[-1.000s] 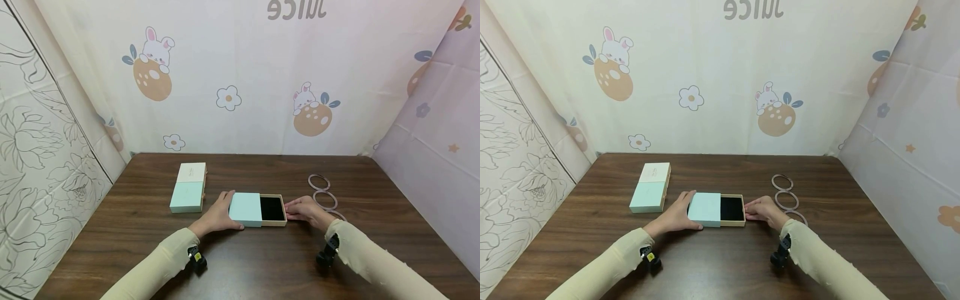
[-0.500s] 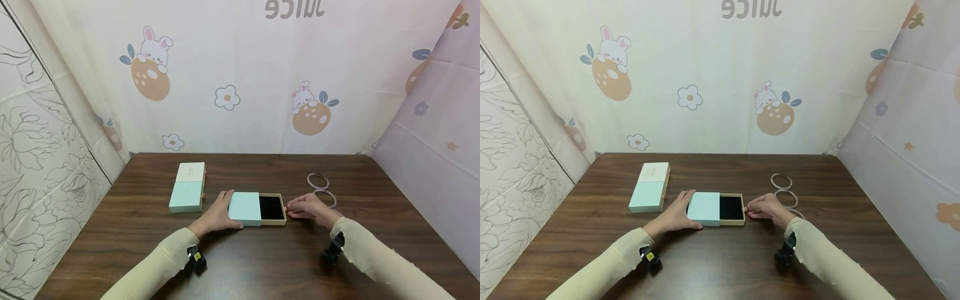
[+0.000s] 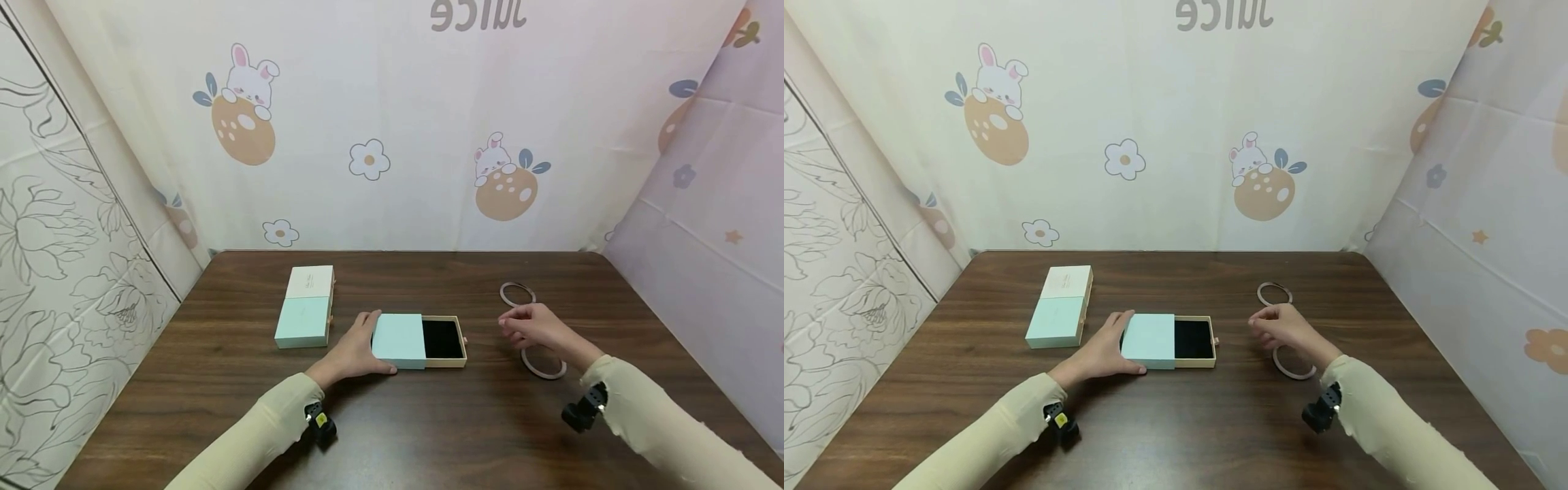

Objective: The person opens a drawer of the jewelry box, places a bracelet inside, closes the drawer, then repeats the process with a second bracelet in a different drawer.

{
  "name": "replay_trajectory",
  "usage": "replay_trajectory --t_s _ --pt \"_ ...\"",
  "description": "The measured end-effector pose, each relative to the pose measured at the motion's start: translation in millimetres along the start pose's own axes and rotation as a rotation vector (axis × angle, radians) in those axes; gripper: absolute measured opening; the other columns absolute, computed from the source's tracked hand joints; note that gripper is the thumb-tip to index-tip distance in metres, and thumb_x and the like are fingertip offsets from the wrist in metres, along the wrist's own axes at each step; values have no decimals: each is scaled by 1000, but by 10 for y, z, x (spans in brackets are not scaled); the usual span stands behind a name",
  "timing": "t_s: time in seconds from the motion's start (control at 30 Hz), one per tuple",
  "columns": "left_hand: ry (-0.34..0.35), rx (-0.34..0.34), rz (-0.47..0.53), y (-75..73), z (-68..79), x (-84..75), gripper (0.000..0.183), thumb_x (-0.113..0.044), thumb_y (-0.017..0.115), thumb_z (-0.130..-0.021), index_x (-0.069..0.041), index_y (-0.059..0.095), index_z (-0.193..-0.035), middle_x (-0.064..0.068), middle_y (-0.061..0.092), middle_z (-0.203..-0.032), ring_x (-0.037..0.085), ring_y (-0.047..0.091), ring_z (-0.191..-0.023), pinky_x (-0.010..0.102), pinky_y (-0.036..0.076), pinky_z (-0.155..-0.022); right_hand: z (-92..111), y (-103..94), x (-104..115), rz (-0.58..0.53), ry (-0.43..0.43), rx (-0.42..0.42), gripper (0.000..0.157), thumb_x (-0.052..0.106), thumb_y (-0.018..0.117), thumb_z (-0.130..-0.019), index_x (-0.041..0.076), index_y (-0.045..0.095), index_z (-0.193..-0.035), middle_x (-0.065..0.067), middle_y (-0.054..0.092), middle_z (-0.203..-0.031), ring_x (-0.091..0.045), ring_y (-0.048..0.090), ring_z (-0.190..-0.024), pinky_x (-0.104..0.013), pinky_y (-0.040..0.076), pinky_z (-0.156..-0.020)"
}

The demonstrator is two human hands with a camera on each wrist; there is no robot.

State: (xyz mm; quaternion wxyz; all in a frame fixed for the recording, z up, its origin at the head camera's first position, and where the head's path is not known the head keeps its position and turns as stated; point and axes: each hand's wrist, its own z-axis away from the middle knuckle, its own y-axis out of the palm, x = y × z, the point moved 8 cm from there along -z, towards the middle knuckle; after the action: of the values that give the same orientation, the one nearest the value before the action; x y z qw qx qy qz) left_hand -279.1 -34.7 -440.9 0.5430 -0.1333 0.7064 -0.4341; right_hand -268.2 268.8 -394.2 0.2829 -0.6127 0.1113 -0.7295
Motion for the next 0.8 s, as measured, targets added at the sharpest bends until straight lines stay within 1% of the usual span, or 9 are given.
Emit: replay_trajectory --t_s 0.07,0.13,0.23,0.3,0.37,0.47,0.57,0.67,0.8 --pt "1 0 0 3 0 2 112 -41 86 -66 -2 22 -150 18 34 -140 27 49 -111 43 43 -92 34 -73 -12 81 -25 -29 33 16 55 -97 -13 59 -114 -13 63 -88 -25 62 -75 -39 54 -67" --pt "0 1 -1 4 1 5 112 -41 86 -66 -3 22 -150 18 34 -140 27 49 -112 43 43 -92 70 -143 -6 184 -74 -53 32 18 56 -97 -11 61 -110 -12 62 -85 -25 61 -70 -38 53 -63" --pt "0 -1 -3 1 0 7 112 -41 86 -66 -3 22 -150 18 35 -140 27 49 -112 43 43 -92 132 -244 5 379 -148 -108 29 22 57 -97 -5 65 -102 -6 62 -81 -20 57 -65 -35 48 -58" --pt "1 -3 -4 -3 -2 5 112 -41 86 -65 -3 23 -150 18 35 -140 27 48 -112 43 43 -92 168 -300 -5 479 -188 -138 27 23 57 -97 -3 66 -97 -5 61 -77 -16 52 -62 -33 44 -56" --pt "2 -5 -3 -3 -1 4 112 -41 86 -65 -2 23 -150 18 35 -140 27 49 -112 43 43 -92 197 -349 -39 541 -211 -161 26 22 57 -97 -2 66 -95 -3 60 -75 -13 48 -61 -31 40 -56" --pt "7 -7 -3 0 -3 4 112 -41 86 -65 -2 23 -150 18 35 -140 27 49 -111 43 43 -92 234 -396 -124 583 -216 -172 22 19 58 -96 -1 64 -91 -2 57 -69 -12 44 -57 -29 37 -52" --pt "10 -7 -9 4 -3 8 112 -41 86 -65 -2 23 -150 18 35 -140 27 48 -112 43 43 -92 266 -413 -209 622 -218 -166 17 15 59 -95 0 62 -88 0 54 -66 -12 43 -55 -28 36 -49" --pt "17 -11 -18 1 -4 7 112 -41 86 -65 -2 23 -149 18 35 -140 27 49 -112 43 43 -92 284 -423 -294 688 -206 -159 16 17 60 -93 2 61 -87 2 52 -66 -12 44 -55 -29 37 -48" --pt "20 -8 -28 2 -3 7 112 -41 86 -66 -1 23 -149 18 36 -139 27 50 -111 43 44 -90 296 -428 -405 820 -187 -150 18 22 61 -93 6 57 -84 2 50 -68 -12 44 -56 -32 37 -49"
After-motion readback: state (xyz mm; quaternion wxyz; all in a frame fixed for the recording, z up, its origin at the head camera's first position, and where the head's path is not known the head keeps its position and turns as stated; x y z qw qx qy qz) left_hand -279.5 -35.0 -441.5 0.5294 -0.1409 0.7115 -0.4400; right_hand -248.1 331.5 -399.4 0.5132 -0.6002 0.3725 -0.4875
